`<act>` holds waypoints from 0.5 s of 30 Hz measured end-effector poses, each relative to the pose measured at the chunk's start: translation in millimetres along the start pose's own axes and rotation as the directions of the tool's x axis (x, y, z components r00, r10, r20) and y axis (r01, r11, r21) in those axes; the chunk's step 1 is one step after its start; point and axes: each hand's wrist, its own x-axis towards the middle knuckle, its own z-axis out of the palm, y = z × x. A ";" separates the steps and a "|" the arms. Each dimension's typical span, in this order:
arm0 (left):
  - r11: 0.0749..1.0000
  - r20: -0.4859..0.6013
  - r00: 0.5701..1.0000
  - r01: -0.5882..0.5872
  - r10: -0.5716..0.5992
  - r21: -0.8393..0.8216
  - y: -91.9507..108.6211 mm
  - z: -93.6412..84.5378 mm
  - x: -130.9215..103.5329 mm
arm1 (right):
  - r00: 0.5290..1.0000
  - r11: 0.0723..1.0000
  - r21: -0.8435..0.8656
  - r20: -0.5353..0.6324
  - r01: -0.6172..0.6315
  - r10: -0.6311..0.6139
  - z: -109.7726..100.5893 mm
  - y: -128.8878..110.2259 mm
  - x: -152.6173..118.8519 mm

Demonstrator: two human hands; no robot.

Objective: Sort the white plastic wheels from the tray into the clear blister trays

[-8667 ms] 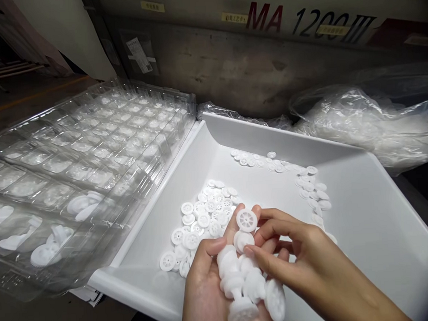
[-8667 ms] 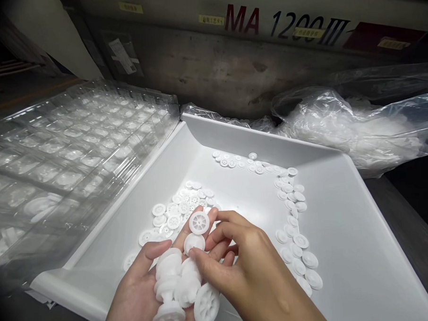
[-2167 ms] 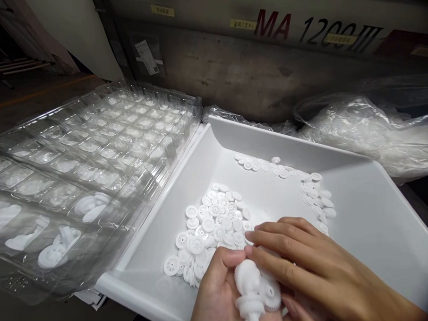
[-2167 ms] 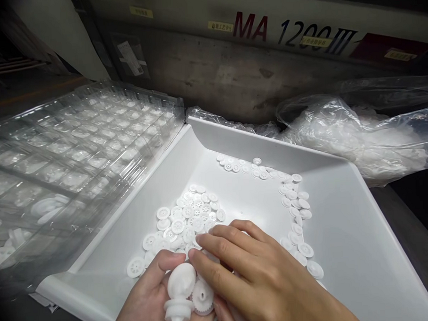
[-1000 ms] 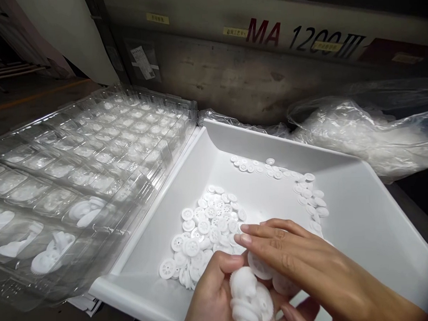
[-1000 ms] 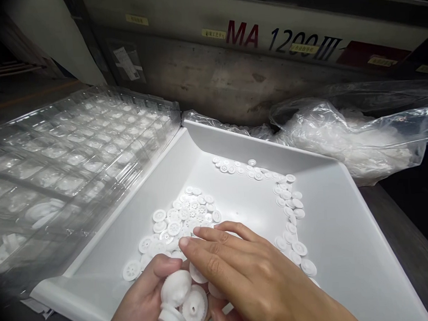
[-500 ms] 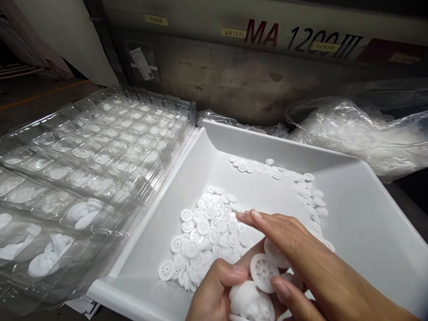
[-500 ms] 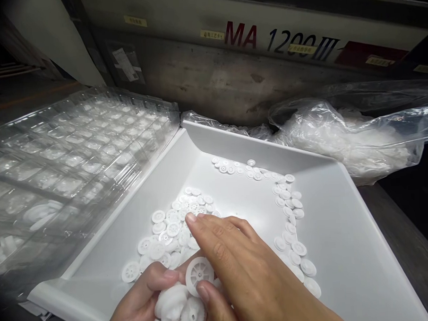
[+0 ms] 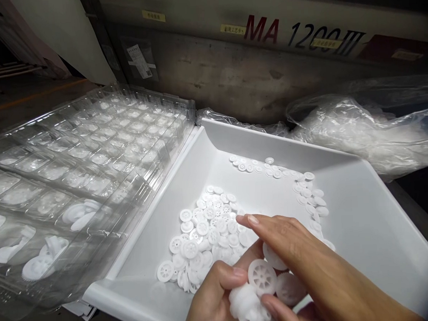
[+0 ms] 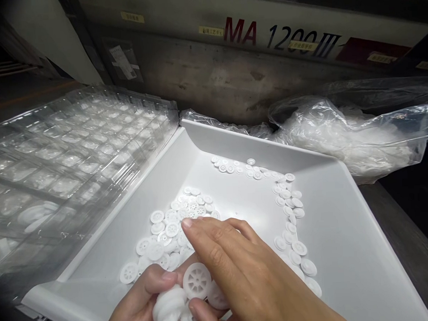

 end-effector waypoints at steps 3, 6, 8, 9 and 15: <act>0.999 -0.062 0.997 -0.044 0.046 0.028 0.2 -0.8 -0.1 | 1.000 1.000 -0.019 0.021 0.012 -0.012 0.3 0.7 -1.1; 0.995 -0.142 0.986 -0.077 0.084 0.059 -0.5 -0.8 0.1 | 0.998 0.997 -0.073 0.048 -0.026 0.029 1.8 -1.8 -3.9; 0.995 -0.174 0.981 -0.080 0.090 0.062 -0.8 0.6 0.0 | 0.997 0.995 -0.093 0.062 -0.045 0.050 3.0 -4.5 -5.8; 0.995 -0.182 0.979 -0.078 0.088 0.059 -0.6 1.8 -0.2 | 0.996 0.994 -0.096 0.066 -0.046 0.053 3.4 -5.7 -6.4; 0.998 -0.199 0.978 -0.060 0.062 0.017 1.7 12.2 -3.3 | 0.997 0.994 -0.112 0.075 -0.007 0.016 -4.4 -5.9 -1.5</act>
